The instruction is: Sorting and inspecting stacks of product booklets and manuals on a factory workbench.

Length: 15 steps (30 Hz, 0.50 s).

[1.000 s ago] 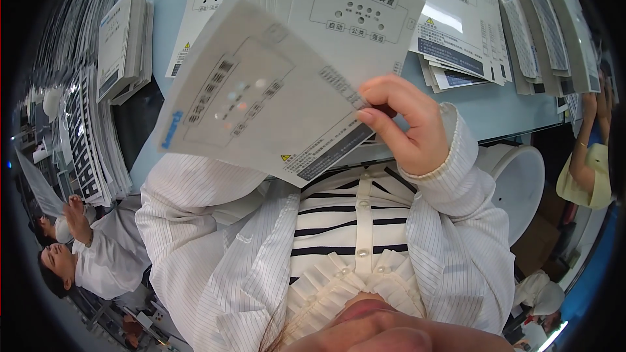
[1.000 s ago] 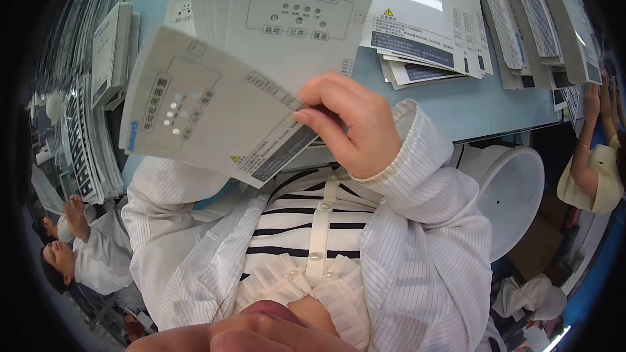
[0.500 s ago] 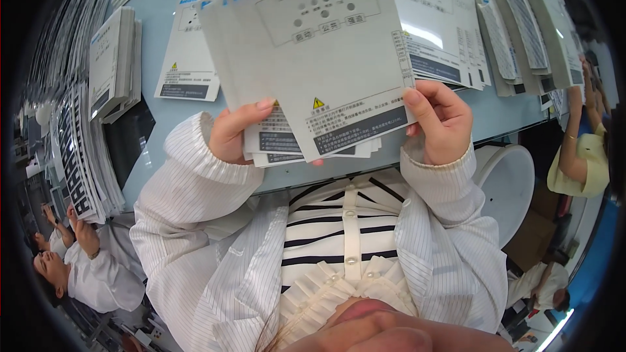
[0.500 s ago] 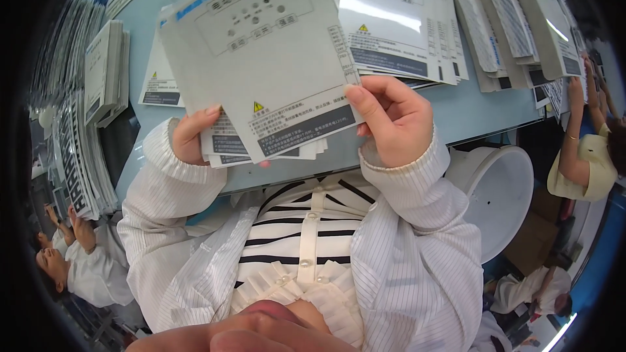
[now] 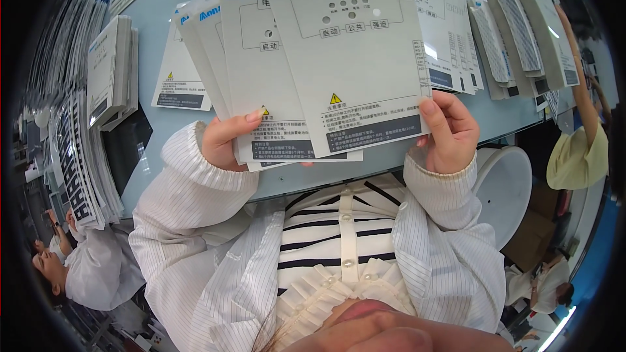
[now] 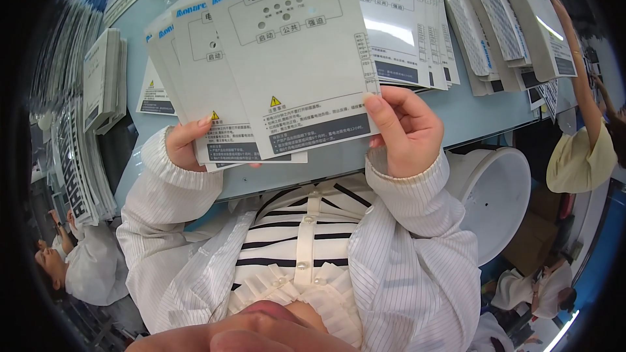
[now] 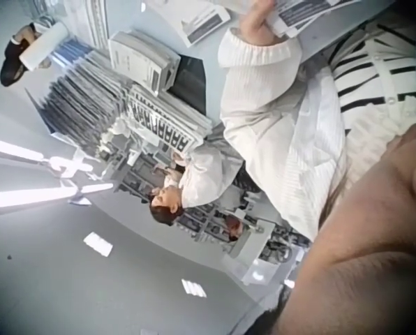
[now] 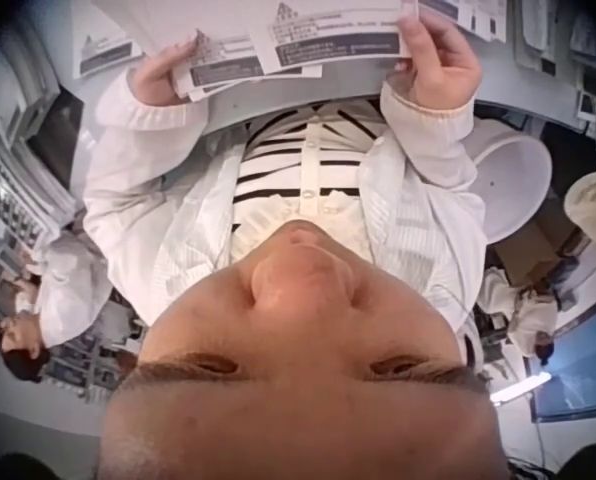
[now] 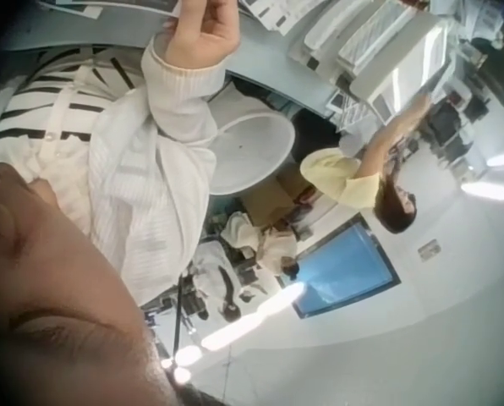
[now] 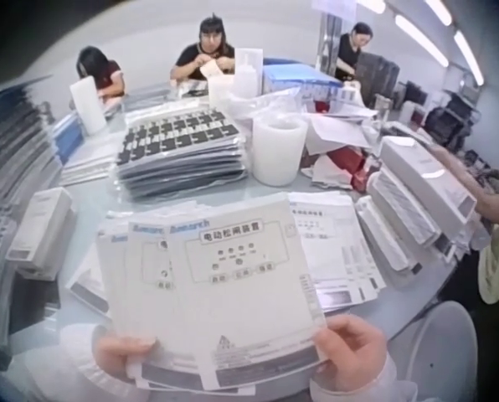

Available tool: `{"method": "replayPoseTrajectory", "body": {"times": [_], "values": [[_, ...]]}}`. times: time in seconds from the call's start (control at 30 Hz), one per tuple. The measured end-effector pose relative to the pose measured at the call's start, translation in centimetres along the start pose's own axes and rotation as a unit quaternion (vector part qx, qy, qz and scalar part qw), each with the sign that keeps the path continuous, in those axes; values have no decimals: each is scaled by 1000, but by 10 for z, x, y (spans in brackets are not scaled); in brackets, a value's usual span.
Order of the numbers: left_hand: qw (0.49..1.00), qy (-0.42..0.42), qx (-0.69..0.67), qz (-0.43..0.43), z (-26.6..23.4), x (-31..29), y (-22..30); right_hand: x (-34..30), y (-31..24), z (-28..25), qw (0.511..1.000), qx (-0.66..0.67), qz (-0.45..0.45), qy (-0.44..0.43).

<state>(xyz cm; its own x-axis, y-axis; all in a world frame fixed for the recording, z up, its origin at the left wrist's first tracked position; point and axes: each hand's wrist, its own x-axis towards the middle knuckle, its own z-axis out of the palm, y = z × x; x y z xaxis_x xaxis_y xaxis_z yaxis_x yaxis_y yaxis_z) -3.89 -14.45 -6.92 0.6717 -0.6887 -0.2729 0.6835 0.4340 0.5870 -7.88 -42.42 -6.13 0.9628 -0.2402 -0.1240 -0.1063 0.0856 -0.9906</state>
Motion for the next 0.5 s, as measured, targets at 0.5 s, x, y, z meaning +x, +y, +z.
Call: {"method": "replayPoseTrajectory", "body": {"times": [0.5], "values": [[996,42,-75,17,-10,-11,-7,44,3,-43,919,-235,-217,230]]}}
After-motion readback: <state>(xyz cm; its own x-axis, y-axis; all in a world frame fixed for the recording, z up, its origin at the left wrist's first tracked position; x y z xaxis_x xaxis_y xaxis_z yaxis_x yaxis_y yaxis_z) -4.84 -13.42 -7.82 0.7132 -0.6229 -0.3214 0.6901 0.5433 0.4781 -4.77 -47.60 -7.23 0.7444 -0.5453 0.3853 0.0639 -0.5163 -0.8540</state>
